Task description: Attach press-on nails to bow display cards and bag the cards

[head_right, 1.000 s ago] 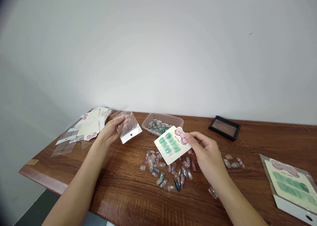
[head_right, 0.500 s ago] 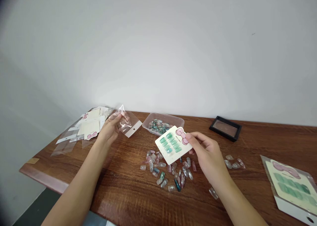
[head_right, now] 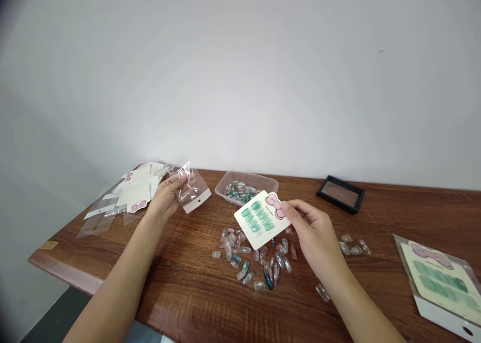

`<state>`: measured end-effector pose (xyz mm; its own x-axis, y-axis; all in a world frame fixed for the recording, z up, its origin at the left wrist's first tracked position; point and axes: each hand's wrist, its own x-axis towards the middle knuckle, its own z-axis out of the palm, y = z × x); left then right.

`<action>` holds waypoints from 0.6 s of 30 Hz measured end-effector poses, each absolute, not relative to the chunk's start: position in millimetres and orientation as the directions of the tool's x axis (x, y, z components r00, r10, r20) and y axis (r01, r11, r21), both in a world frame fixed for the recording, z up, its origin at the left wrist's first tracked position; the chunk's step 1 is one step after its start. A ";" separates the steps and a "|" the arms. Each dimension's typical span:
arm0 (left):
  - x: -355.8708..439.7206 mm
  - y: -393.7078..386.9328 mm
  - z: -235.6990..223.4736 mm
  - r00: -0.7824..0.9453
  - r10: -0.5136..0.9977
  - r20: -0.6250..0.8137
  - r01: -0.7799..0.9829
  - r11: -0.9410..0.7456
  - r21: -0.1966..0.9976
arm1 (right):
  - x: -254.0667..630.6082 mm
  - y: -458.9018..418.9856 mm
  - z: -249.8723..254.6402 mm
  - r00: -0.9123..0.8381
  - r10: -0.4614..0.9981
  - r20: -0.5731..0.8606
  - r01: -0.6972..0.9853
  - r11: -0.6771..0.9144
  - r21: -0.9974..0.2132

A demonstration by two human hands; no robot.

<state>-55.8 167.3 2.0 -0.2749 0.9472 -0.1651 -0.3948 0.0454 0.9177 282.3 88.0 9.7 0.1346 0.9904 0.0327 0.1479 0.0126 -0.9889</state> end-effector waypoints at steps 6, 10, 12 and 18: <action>-55.5 165.9 3.6 -0.321 0.938 -0.134 -0.405 -0.008 0.914 | 282.2 87.0 11.3 0.137 0.990 0.025 0.132 0.007 -0.991; -57.0 167.3 3.2 -0.323 0.931 -0.170 -0.417 0.021 0.909 | 282.0 87.9 10.9 0.130 0.991 0.012 0.133 -0.005 -0.991; -57.6 167.5 3.9 -0.281 0.937 -0.206 -0.421 0.073 0.904 | 281.9 88.3 10.3 0.132 0.991 0.024 0.141 0.005 -0.990; -55.2 164.6 6.7 -0.215 0.952 -0.218 -0.393 0.120 0.912 | 283.4 88.9 7.9 0.128 0.991 0.040 0.149 0.021 -0.989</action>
